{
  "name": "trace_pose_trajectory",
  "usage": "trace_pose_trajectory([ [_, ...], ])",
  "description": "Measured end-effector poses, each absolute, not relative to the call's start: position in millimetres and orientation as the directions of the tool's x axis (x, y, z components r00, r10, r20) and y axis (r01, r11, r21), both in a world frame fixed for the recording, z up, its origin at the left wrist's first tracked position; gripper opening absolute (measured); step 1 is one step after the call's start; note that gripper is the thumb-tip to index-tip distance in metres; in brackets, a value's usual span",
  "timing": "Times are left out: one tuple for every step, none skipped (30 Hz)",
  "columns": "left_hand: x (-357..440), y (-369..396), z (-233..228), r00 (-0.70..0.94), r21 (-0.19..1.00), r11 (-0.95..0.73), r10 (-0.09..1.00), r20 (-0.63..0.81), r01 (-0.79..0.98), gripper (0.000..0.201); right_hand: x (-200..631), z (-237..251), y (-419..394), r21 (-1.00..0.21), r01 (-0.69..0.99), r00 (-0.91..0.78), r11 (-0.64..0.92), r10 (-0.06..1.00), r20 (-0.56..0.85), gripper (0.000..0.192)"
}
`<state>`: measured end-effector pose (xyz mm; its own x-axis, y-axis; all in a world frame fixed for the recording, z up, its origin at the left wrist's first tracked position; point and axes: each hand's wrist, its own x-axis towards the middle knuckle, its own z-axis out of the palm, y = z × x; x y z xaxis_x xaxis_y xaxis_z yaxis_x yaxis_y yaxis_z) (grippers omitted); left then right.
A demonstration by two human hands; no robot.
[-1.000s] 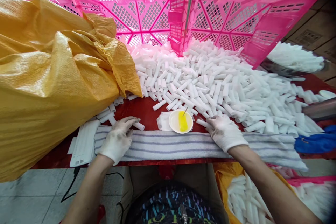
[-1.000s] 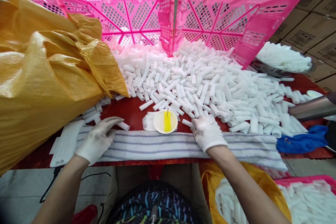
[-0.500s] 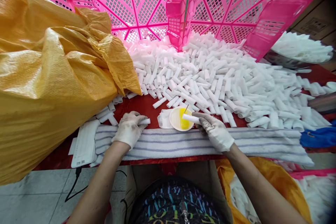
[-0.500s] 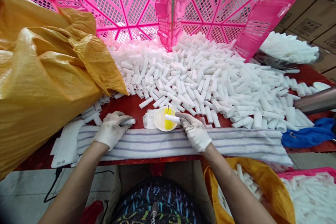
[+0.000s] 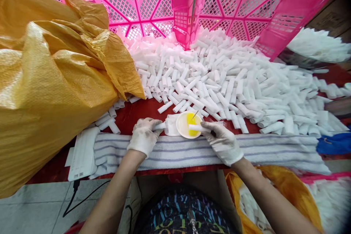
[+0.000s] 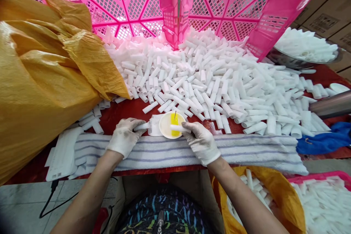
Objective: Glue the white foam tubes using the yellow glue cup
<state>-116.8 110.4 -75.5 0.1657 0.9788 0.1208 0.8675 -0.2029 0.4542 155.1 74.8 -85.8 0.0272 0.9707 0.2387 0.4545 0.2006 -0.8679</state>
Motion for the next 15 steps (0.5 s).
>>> trace_pose_trajectory([
  [-115.9, 110.5, -76.0, 0.167, 0.445, -0.2, 0.979, 0.113, 0.873, 0.024, 155.4, -86.4, 74.5, -0.863, 0.447, 0.017, 0.237, 0.962, 0.273, 0.027],
  [-115.0, 110.6, -76.3, 0.169, 0.439, -0.199, 0.98, 0.107, 0.876, 0.024, 155.7, -87.1, 74.1, -0.862, 0.443, 0.005, 0.244, 0.961, 0.275, 0.029],
  [-114.3, 110.6, -76.6, 0.169, 0.438, -0.198, 0.98, 0.105, 0.877, 0.024, 156.2, -87.9, 73.8, -0.866, 0.447, -0.005, 0.226, 0.968, 0.25, 0.031],
  [-113.7, 110.5, -76.8, 0.166, 0.44, -0.195, 0.981, 0.104, 0.877, 0.024, 156.7, -89.0, 73.5, -0.868, 0.455, -0.012, 0.198, 0.976, 0.217, 0.032],
  [-113.2, 110.4, -76.9, 0.162, 0.443, -0.191, 0.981, 0.103, 0.876, 0.024, 157.3, -90.3, 73.3, -0.865, 0.466, -0.016, 0.185, 0.98, 0.201, 0.032],
  [-112.8, 110.2, -77.0, 0.159, 0.446, -0.187, 0.982, 0.1, 0.875, 0.024, 158.0, -91.9, 73.1, -0.856, 0.481, -0.016, 0.192, 0.977, 0.211, 0.03],
  [-112.6, 110.0, -77.0, 0.157, 0.449, -0.183, 0.983, 0.096, 0.875, 0.024, 158.7, -93.8, 73.0, -0.842, 0.494, -0.013, 0.219, 0.97, 0.244, 0.028],
  [-112.5, 109.8, -77.0, 0.155, 0.451, -0.18, 0.984, 0.092, 0.874, 0.023, 159.4, -95.6, 72.8, -0.827, 0.502, -0.008, 0.255, 0.957, 0.29, 0.027],
  [-112.5, 109.7, -76.9, 0.155, 0.454, -0.179, 0.984, 0.09, 0.873, 0.023, 160.0, -97.3, 72.7, -0.819, 0.5, -0.007, 0.281, 0.947, 0.321, 0.028],
  [-112.6, 109.5, -76.6, 0.156, 0.457, -0.18, 0.984, 0.089, 0.871, 0.023, 160.6, -98.5, 72.5, -0.825, 0.487, -0.009, 0.288, 0.946, 0.325, 0.029],
  [-112.7, 109.4, -76.3, 0.157, 0.462, -0.181, 0.983, 0.091, 0.868, 0.023, 161.0, -99.0, 72.2, -0.84, 0.466, -0.013, 0.277, 0.952, 0.306, 0.03],
  [-112.7, 109.3, -75.8, 0.155, 0.471, -0.181, 0.983, 0.094, 0.863, 0.022, 161.4, -98.8, 71.8, -0.857, 0.447, -0.016, 0.258, 0.96, 0.28, 0.031],
  [-112.6, 109.0, -75.2, 0.149, 0.487, -0.18, 0.984, 0.101, 0.855, 0.022, 161.5, -97.7, 71.4, -0.867, 0.437, -0.015, 0.241, 0.965, 0.261, 0.031],
  [-112.1, 108.7, -74.5, 0.139, 0.514, -0.176, 0.984, 0.109, 0.839, 0.022, 161.5, -95.9, 71.1, -0.873, 0.433, -0.011, 0.226, 0.969, 0.246, 0.029],
  [-111.2, 108.3, -73.8, 0.122, 0.56, -0.165, 0.986, 0.113, 0.812, 0.023, 161.3, -93.6, 71.0, -0.877, 0.433, -0.002, 0.21, 0.973, 0.232, 0.026],
])
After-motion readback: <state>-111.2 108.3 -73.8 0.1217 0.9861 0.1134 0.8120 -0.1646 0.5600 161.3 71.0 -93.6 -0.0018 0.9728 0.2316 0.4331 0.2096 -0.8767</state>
